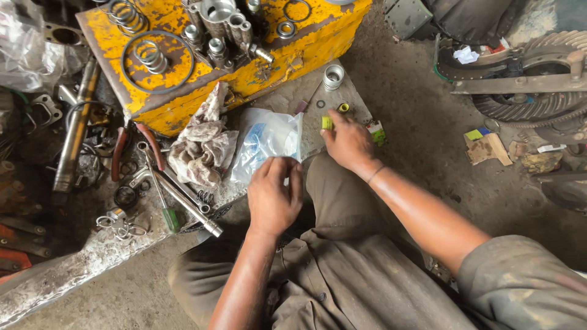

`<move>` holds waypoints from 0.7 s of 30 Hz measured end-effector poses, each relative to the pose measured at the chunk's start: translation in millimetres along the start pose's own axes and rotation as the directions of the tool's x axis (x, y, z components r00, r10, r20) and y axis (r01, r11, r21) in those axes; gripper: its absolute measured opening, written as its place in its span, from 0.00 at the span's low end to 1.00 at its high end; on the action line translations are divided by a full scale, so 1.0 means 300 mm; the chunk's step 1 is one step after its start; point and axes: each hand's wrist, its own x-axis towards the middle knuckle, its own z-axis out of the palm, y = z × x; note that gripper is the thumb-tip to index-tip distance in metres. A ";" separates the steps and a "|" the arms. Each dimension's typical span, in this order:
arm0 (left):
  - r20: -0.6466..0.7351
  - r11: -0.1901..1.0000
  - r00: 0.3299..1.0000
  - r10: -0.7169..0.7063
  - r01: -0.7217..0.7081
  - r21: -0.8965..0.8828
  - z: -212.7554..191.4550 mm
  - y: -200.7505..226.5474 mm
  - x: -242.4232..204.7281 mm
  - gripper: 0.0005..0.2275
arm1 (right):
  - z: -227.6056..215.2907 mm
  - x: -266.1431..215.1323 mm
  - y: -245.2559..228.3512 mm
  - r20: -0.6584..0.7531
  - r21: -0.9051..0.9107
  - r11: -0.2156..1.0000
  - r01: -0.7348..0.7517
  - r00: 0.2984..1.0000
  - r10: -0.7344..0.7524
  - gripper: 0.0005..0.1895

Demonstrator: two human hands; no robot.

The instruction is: The person sits on the floor in a workshop and assembles small mechanical components. They insert a ring into a metal housing, then pick up a small yellow packet and a metal tube. They apply a substance from the packet to the tube and insert it into a cylindrical container.

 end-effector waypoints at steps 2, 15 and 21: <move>0.095 0.941 0.956 -0.277 0.290 -0.175 0.032 -0.004 -0.011 0.04 | 0.027 0.006 0.016 -0.001 -0.041 0.999 0.032 0.999 -0.032 0.24; 0.478 0.071 0.713 -0.514 0.590 -0.804 0.049 -0.120 -0.219 0.06 | -0.045 -0.148 -0.010 0.197 0.588 0.804 -0.092 0.980 -0.032 0.08; 0.098 0.971 0.972 -0.212 0.221 -0.089 0.039 -0.030 0.023 0.07 | -0.009 -0.208 -0.019 0.259 0.602 0.793 -0.094 0.962 -0.082 0.10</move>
